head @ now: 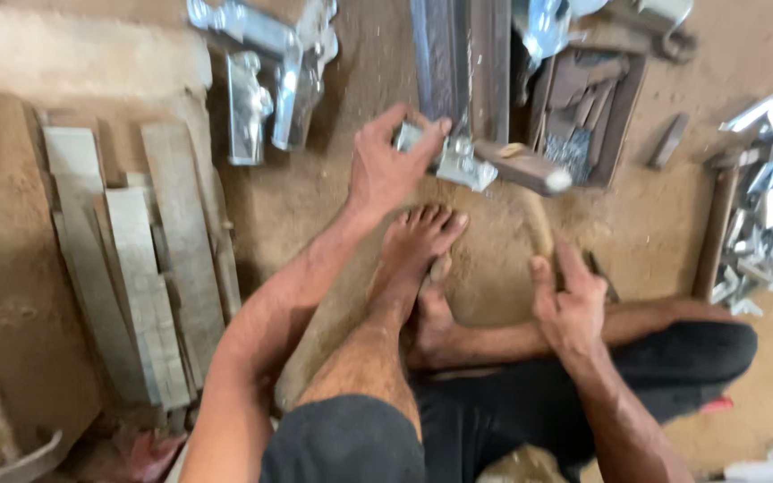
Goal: The person sits on the floor and hammers aluminum fittings against a metal rail, bending and shaping each piece by hand. They reposition each fitting, strike it with a hammer, set finished pieces aside, and pick up new unfinished fittings from the pile.
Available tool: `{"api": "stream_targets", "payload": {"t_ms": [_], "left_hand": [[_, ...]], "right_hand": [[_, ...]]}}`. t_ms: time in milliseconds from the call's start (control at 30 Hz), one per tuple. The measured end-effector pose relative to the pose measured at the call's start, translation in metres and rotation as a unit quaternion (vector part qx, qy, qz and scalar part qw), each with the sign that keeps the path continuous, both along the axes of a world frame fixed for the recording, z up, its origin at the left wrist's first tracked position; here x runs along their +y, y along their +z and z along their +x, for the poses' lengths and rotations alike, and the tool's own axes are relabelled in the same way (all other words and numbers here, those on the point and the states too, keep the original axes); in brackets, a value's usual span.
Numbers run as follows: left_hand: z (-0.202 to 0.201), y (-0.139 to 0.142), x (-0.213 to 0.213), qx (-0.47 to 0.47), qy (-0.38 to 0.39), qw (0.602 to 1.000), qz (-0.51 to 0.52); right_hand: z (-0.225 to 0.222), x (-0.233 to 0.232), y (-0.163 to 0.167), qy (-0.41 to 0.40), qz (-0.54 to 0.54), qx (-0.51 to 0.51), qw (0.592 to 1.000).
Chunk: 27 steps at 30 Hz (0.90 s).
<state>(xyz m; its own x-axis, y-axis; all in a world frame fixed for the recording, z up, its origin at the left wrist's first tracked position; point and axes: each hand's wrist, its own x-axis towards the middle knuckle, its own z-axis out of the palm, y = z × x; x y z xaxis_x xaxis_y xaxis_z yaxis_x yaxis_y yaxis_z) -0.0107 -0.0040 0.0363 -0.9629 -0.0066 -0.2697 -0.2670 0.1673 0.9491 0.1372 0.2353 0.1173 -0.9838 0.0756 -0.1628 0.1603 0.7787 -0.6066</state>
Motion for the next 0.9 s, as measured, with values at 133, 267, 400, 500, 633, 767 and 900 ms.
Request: {"api": "stream_targets", "payload": {"t_ms": [133,267,400,500,633,767,900], "left_hand": [[0.003,-0.002,-0.003,0.007,-0.006,1.000,0.028],[-0.004,-0.003,-0.007,0.032,0.001,0.996,0.084],[-0.018,-0.006,-0.007,0.049,-0.001,0.997,0.066],[-0.020,-0.007,-0.004,0.055,-0.001,0.997,0.059],[-0.018,-0.009,-0.005,0.041,-0.010,0.998,0.042],[-0.019,-0.013,-0.005,0.065,-0.005,0.996,0.054],[-0.023,-0.017,-0.005,0.033,-0.025,0.999,0.031]], "right_hand": [[0.016,0.017,0.001,0.000,0.016,0.025,1.000],[0.032,0.027,-0.011,-0.030,0.027,0.002,0.999],[0.037,0.028,-0.019,-0.081,-0.008,-0.041,0.996],[0.036,0.027,-0.017,-0.076,-0.012,-0.039,0.996],[0.032,0.025,-0.011,-0.046,0.009,-0.020,0.999],[0.027,0.021,-0.007,-0.038,0.004,-0.014,0.999],[0.024,0.018,-0.004,-0.044,0.000,-0.028,0.999]]}}
